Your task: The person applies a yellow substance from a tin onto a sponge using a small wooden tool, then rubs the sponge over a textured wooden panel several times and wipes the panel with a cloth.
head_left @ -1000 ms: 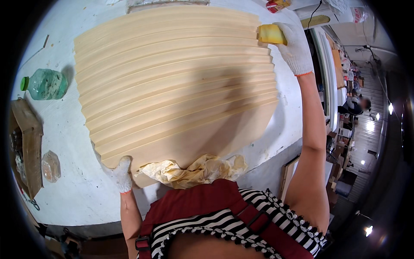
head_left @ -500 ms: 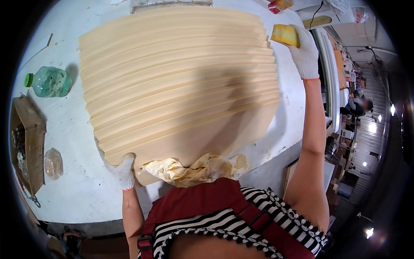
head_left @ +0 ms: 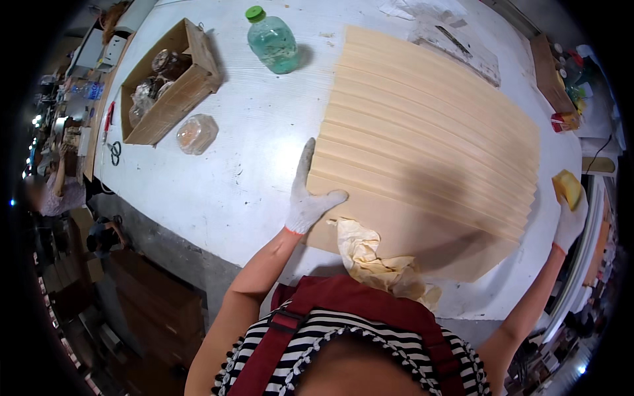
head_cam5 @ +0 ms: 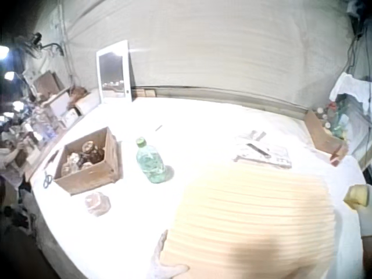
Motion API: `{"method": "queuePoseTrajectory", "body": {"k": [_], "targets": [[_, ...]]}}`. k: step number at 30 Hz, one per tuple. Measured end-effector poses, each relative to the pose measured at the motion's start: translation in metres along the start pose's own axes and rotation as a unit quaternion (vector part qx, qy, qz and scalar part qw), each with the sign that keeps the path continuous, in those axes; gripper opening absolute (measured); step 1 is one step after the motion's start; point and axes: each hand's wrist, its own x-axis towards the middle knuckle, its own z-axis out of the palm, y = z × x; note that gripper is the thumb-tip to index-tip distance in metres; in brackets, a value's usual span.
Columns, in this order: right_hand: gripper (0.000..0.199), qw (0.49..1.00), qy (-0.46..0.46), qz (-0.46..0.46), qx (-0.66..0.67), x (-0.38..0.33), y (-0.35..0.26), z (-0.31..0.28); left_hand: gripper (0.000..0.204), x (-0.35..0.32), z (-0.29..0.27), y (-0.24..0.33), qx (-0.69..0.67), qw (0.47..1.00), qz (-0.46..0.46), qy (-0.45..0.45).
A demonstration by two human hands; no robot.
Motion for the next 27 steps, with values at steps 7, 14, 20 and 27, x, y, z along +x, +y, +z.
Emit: {"method": "queuePoseTrajectory", "body": {"k": [7, 14, 20, 27], "targets": [[0.033, 0.778, 0.030, 0.243, 0.578, -0.136, -0.065, 0.005, 0.102, -0.016, 0.015, 0.048, 0.063, 0.996, -0.024, 0.063], [0.042, 0.444, -0.134, 0.328, 0.823, -0.239, -0.254, 0.044, 0.095, -0.072, 0.050, 0.092, 0.026, 0.979, 0.129, -0.158], [0.053, 0.497, -0.277, 0.279, 0.774, -0.274, -0.313, 0.051, 0.069, -0.113, 0.070, 0.099, -0.080, 0.991, -0.058, -0.095], [0.067, 0.930, -0.195, -0.226, 0.215, -0.290, -0.258, 0.041, 0.055, -0.081, 0.007, 0.096, -0.073, 0.995, 0.043, 0.043]]}}
